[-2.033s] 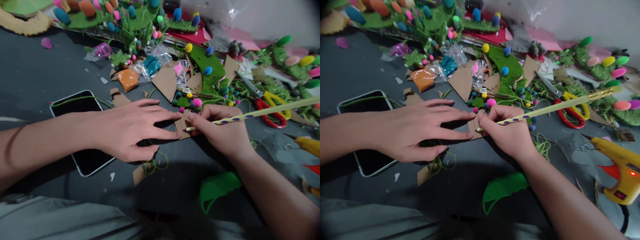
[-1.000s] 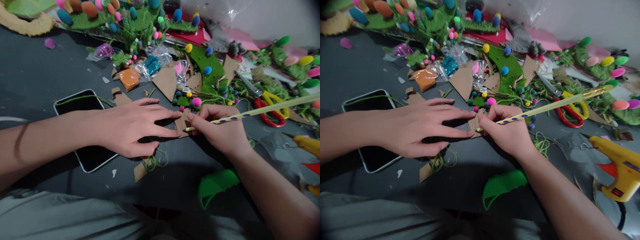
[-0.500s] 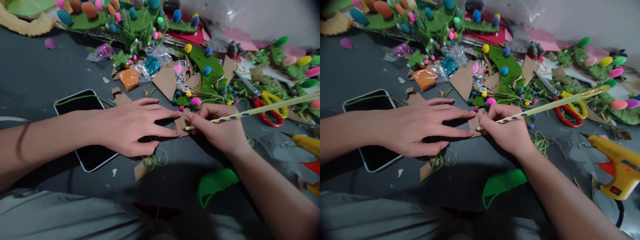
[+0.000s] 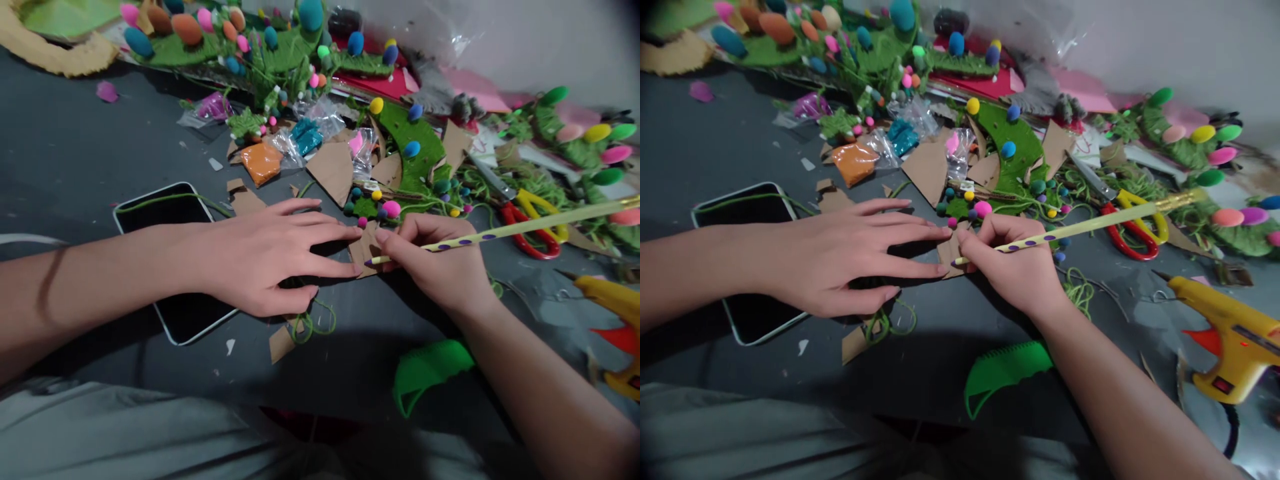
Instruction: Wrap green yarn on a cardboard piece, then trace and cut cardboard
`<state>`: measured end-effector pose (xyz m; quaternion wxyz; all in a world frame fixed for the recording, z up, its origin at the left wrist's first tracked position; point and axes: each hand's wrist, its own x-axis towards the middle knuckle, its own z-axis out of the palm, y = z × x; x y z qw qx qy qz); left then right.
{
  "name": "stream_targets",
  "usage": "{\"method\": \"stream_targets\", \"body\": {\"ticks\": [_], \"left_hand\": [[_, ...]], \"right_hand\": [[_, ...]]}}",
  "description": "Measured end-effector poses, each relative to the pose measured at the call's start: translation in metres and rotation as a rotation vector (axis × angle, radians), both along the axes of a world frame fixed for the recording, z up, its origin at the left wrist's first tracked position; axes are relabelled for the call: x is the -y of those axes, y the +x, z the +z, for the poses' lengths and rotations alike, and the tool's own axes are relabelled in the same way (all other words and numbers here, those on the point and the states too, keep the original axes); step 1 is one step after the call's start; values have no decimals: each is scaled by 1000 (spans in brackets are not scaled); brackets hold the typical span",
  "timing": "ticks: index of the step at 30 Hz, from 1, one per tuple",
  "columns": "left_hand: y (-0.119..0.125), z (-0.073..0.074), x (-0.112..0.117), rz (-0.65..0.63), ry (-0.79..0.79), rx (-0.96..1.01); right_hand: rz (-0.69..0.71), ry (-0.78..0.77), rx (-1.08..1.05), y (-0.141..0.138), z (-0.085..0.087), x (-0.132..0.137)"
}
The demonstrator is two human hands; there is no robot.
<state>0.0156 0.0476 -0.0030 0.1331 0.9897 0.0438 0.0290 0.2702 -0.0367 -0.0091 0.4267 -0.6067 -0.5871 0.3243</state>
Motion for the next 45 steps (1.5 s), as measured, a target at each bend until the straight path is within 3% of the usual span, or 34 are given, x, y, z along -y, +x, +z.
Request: {"method": "stream_targets", "body": {"ticks": [5, 12, 21, 45], "left_hand": [[0, 5, 12, 29, 136, -10], [2, 10, 24, 67, 250, 16], [1, 4, 20, 43, 127, 16], [2, 6, 19, 87, 15, -7]], "right_hand": [[-142, 9, -85, 6, -1, 6], [-57, -16, -11, 3, 0, 3], [-46, -18, 10, 5, -1, 0], [-13, -33, 43, 3, 0, 0]]}}
